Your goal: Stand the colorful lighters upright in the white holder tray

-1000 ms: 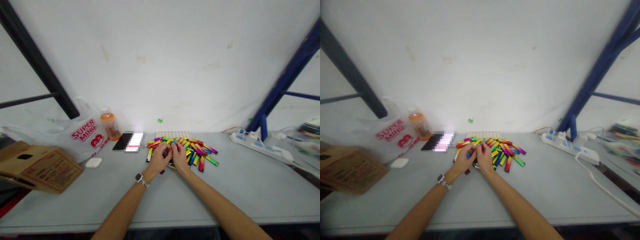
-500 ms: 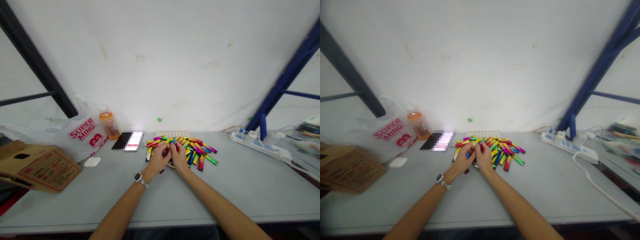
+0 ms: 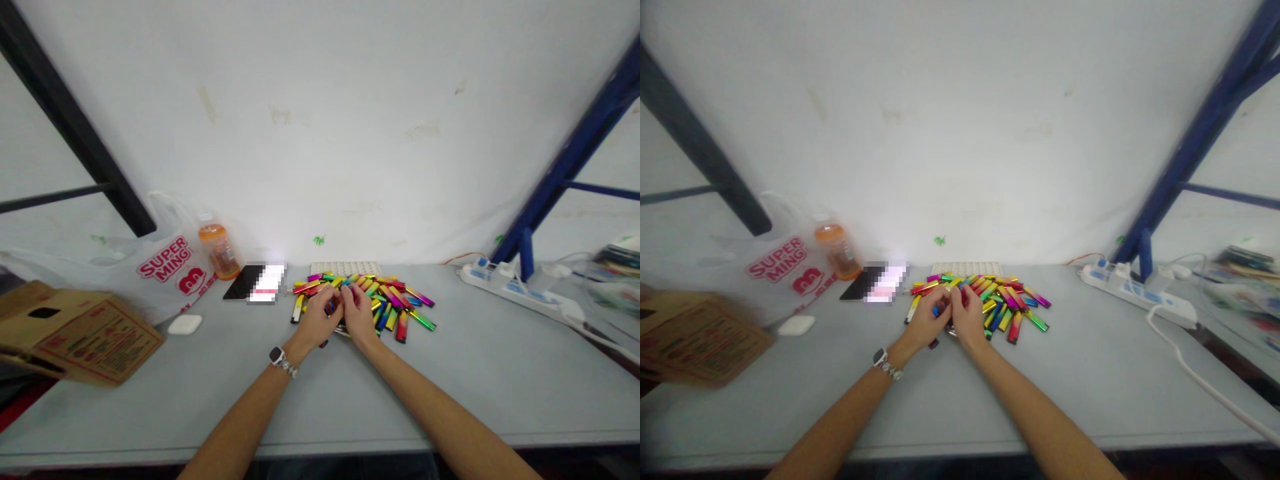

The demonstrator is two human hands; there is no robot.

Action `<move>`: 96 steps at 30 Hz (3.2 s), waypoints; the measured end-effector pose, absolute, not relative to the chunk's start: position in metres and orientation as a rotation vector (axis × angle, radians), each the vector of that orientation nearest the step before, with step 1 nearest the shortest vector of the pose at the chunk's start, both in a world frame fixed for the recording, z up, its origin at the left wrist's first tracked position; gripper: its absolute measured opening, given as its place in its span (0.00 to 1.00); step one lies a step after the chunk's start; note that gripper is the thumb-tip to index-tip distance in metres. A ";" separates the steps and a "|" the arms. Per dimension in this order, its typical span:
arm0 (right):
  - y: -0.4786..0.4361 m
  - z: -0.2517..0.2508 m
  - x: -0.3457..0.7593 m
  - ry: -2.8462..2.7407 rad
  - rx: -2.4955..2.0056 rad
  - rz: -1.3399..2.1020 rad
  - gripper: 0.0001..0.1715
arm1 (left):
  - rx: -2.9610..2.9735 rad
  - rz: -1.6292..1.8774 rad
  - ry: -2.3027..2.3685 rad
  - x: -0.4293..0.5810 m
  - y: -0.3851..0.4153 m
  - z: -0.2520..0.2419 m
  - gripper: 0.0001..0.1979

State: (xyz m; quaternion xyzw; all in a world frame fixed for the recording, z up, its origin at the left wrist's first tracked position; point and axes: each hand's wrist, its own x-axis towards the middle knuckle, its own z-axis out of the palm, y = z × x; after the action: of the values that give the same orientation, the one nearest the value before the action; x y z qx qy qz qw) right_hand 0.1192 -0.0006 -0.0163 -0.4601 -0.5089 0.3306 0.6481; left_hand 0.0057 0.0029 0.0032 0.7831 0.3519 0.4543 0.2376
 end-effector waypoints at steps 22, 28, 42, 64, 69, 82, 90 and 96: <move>-0.001 -0.016 0.117 -1.152 -1.049 0.722 0.17 | 2.142 1.249 0.961 0.004 0.003 0.005 0.06; 0.002 -0.021 0.118 -1.143 -1.034 0.744 0.17 | 2.150 1.250 0.970 0.005 0.003 0.005 0.05; -0.002 -0.016 0.118 -1.119 -1.011 0.904 0.16 | 2.086 1.311 1.056 0.003 0.007 0.004 0.02; 0.144 0.049 0.194 -2.077 -1.411 0.277 0.10 | 2.520 0.964 1.517 -0.016 0.059 -0.004 0.18; 0.162 0.047 0.191 -2.261 -1.493 0.262 0.11 | 2.536 0.848 1.528 -0.017 0.057 -0.011 0.22; 0.182 0.054 0.194 -2.362 -1.544 0.583 0.17 | 2.510 0.848 1.540 -0.020 0.054 -0.012 0.23; 0.178 0.080 0.181 -2.575 -1.801 0.377 0.13 | 2.519 0.821 1.545 -0.022 0.052 -0.010 0.22; 0.169 0.083 0.157 -2.458 -1.884 -0.008 0.18 | 2.526 0.825 1.548 -0.021 0.051 -0.010 0.21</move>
State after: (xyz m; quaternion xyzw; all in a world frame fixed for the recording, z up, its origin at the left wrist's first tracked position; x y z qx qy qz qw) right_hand 0.1574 0.1690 0.0831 -0.6080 -0.7936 -0.0025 0.0222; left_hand -0.0208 0.0509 -0.0101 0.8210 0.5031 0.2680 0.0330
